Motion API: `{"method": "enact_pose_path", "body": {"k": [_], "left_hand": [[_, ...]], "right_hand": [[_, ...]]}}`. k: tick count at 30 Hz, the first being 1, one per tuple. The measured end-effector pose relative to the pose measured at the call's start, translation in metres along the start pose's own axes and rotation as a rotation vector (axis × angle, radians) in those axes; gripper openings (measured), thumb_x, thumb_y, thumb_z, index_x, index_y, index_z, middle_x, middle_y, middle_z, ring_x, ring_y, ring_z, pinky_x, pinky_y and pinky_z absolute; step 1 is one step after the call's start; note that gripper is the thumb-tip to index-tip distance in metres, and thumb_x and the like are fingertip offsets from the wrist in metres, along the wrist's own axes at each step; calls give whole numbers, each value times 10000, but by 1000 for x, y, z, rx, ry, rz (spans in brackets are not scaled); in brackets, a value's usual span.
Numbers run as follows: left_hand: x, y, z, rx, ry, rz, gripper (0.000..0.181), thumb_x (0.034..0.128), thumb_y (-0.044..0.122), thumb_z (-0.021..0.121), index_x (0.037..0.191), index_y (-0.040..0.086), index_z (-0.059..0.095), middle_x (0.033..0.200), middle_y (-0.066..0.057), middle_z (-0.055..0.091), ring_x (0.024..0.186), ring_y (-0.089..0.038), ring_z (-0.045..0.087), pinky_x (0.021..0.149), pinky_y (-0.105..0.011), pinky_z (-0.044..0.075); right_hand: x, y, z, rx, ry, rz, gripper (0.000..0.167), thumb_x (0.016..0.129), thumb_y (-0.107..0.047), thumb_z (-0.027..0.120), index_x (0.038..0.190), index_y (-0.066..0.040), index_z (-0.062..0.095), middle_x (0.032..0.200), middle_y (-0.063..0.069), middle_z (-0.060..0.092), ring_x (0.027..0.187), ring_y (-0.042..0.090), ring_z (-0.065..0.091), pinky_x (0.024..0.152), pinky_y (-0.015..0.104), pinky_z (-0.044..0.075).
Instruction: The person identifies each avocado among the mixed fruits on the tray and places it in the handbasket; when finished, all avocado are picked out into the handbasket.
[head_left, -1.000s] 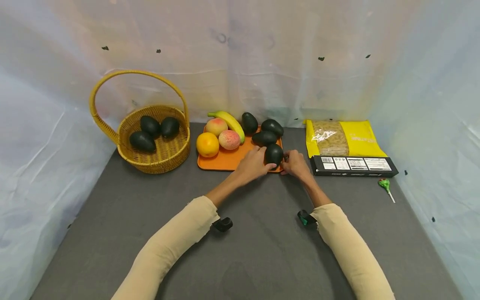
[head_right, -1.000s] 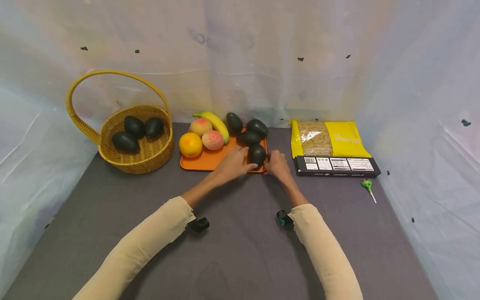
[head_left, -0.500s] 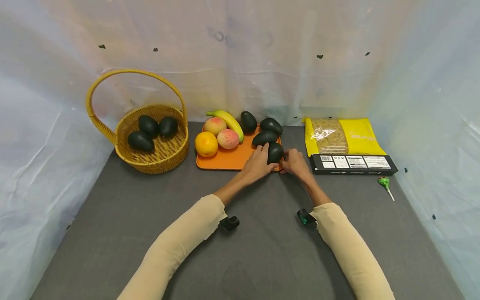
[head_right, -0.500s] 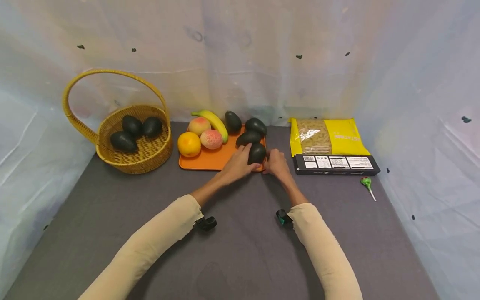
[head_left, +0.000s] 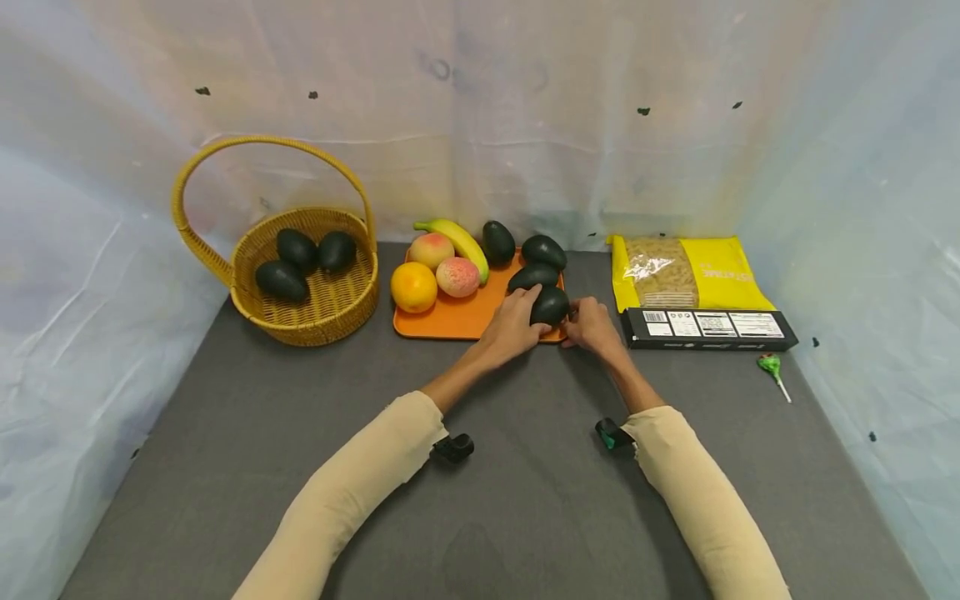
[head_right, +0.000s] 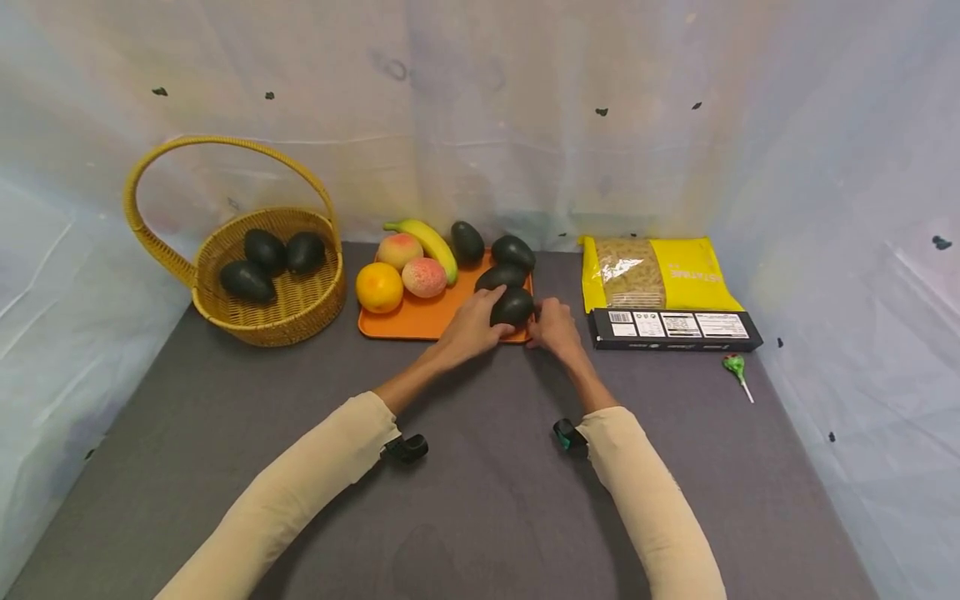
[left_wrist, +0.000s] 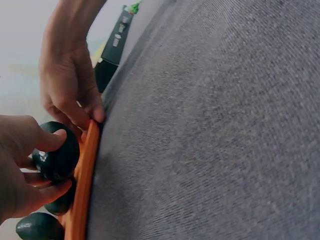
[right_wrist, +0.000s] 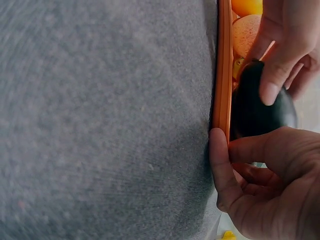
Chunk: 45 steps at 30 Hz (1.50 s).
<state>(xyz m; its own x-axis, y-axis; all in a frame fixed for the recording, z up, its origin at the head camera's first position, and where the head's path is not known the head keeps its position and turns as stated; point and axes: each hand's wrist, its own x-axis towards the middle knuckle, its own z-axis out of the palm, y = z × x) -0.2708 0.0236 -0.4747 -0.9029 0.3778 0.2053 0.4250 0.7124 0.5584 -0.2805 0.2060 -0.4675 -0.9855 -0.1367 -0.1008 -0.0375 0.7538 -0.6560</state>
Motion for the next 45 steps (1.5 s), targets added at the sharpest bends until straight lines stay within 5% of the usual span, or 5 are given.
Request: {"method": "enact_pose_path", "body": {"k": [7, 13, 20, 33, 45], "left_hand": [[-8, 2, -18, -37, 4, -23, 751, 962, 259, 775, 1584, 24, 427, 1435, -224, 605, 1310, -354, 624, 1131, -457, 517], [-14, 5, -43, -76, 47, -11, 724, 957, 244, 779, 1571, 37, 454, 1450, -206, 618, 1289, -354, 637, 1122, -476, 519], [-28, 3, -73, -124, 118, -7, 724, 950, 246, 786, 1562, 26, 466, 1491, -200, 601, 1362, -376, 589, 1166, -509, 479], [-59, -21, -116, -150, 228, -90, 732, 939, 235, 801, 1553, 12, 470, 1562, -197, 537, 1461, -378, 505, 1209, -538, 424], [-81, -41, -156, -83, 359, -98, 741, 914, 208, 826, 1551, 38, 488, 1437, -265, 613, 1298, -447, 600, 1078, -599, 510]], "right_hand": [[1, -2, -1, -17, -14, 32, 416, 965, -27, 625, 1354, 119, 613, 1043, 294, 741, 660, 205, 777, 718, 363, 648], [0, -1, -1, 60, -26, 51, 449, 972, 21, 646, 1392, 152, 557, 1126, 344, 710, 770, 309, 807, 654, 330, 648], [0, -1, -1, 48, -20, 54, 476, 967, 9, 648, 1412, 146, 547, 1093, 326, 724, 713, 256, 802, 647, 326, 646], [-2, 0, -3, 37, -20, 45, 481, 965, 23, 650, 1414, 157, 541, 1085, 331, 729, 720, 281, 803, 665, 356, 650], [-1, -2, -1, 38, -18, 45, 459, 963, 12, 656, 1388, 157, 558, 1079, 322, 738, 658, 216, 788, 632, 318, 640]]}}
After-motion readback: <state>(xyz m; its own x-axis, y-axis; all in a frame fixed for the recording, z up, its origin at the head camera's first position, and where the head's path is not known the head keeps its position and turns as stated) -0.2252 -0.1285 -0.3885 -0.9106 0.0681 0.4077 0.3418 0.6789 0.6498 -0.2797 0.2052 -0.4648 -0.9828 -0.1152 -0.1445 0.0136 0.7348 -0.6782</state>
